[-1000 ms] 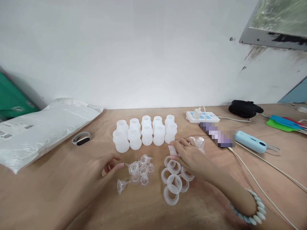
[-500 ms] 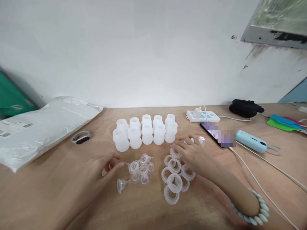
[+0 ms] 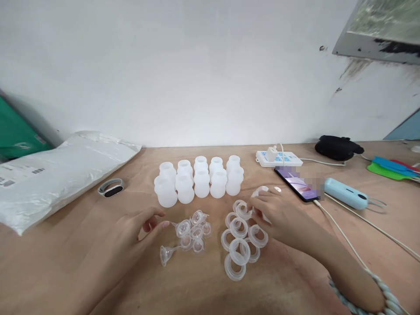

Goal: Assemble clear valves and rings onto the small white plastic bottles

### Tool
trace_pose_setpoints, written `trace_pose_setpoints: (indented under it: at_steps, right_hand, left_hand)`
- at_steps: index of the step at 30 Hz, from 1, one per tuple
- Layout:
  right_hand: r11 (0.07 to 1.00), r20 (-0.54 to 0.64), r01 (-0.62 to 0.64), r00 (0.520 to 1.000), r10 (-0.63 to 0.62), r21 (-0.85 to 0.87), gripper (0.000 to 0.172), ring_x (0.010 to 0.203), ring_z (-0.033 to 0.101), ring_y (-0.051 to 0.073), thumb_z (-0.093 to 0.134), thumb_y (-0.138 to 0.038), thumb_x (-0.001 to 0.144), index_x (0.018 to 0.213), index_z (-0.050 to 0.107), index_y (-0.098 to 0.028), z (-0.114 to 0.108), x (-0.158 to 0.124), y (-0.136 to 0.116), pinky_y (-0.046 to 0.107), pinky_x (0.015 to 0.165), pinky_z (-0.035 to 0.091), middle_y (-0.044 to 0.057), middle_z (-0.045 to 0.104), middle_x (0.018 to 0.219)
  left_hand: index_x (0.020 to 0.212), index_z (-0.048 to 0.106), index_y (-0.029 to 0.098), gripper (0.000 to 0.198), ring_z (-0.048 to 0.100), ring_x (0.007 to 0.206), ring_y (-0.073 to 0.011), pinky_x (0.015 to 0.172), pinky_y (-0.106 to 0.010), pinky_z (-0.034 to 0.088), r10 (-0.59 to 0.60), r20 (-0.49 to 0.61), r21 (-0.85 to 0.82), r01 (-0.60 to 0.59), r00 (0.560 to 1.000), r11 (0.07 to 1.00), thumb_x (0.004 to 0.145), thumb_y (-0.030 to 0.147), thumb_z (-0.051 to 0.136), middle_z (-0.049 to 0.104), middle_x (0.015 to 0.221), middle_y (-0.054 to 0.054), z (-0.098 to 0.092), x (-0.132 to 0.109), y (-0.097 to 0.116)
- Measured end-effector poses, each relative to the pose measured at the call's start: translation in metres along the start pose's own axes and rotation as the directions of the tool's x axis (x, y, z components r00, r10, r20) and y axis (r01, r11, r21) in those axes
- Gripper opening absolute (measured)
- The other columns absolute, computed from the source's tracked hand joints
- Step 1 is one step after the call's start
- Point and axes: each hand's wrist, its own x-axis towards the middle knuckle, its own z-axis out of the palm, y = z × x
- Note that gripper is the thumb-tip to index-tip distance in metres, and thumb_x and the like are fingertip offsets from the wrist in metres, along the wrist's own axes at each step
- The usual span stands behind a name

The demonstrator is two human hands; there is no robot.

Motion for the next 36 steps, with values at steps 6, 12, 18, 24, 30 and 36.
trace_pose_setpoints:
  at_steps: [6,12,18,24,30,36]
  right_hand:
    - [0.982,0.197,-0.180,0.962,0.187,-0.056,0.025,0.059,0.057,0.021,0.078,-0.037,0.072,0.075,0.058,-0.021,-0.008,-0.011,-0.005,0.028,0.051,0.018,0.001,0.066,0.065]
    - [0.991,0.120,-0.133,0.984,0.134,-0.013,0.028,0.061,0.056,0.021,0.082,-0.034,0.070,0.073,0.057,-0.022,-0.008,-0.011,-0.007,0.028,0.054,0.019,-0.001,0.065,0.065]
    - [0.996,0.056,-0.066,0.996,0.063,0.054,0.014,0.066,0.055,0.018,0.063,-0.017,0.088,0.076,0.056,-0.020,-0.012,-0.010,-0.004,0.030,0.061,0.032,-0.001,0.065,0.072]
    - [0.999,0.069,0.047,0.997,-0.046,-0.012,0.013,0.078,0.058,0.024,0.073,-0.022,0.076,0.080,0.061,-0.020,-0.006,-0.012,-0.005,0.038,0.076,0.038,0.003,0.067,0.081]
    - [0.997,0.126,0.058,0.991,-0.051,-0.048,0.011,0.081,0.061,0.023,0.068,-0.013,0.079,0.088,0.064,-0.018,0.001,-0.010,-0.011,0.039,0.079,0.039,0.005,0.070,0.088]
    - [0.981,0.073,0.125,0.991,-0.116,-0.146,0.013,0.081,0.062,0.028,0.074,-0.018,0.076,0.084,0.064,-0.018,0.004,-0.007,-0.014,0.042,0.078,0.038,0.006,0.069,0.086]
  left_hand:
    - [0.077,0.070,0.029,0.029,0.063,0.050,-0.0186,0.050,-0.027,0.045,-0.057,0.216,0.046,0.048,0.975,0.998,0.083,0.050,0.051,0.067,0.055,0.004,-0.006,0.002,0.006]
    - [0.075,0.069,0.028,0.031,0.065,0.055,-0.0203,0.052,-0.028,0.047,-0.118,0.261,0.056,0.107,0.958,0.993,0.081,0.051,0.048,0.070,0.059,0.003,-0.012,0.005,0.017]
    - [0.075,0.071,0.029,0.025,0.066,0.057,-0.0190,0.053,-0.026,0.046,-0.102,0.242,0.067,0.088,0.965,0.994,0.080,0.047,0.054,0.070,0.062,0.004,-0.008,0.005,0.011]
    - [0.077,0.071,0.028,0.032,0.066,0.056,-0.0200,0.052,-0.027,0.047,-0.028,0.219,0.053,0.017,0.975,0.998,0.084,0.051,0.051,0.071,0.061,0.003,-0.004,0.003,0.004]
    - [0.075,0.072,0.029,0.031,0.067,0.056,-0.0211,0.051,-0.028,0.049,-0.025,0.190,0.076,0.010,0.981,0.997,0.082,0.052,0.052,0.071,0.060,0.003,-0.008,0.004,0.011]
    - [0.071,0.071,0.028,0.031,0.070,0.060,-0.0236,0.053,-0.030,0.050,-0.060,0.182,0.033,0.055,0.982,0.998,0.080,0.052,0.052,0.072,0.061,0.001,-0.005,0.004,0.008]
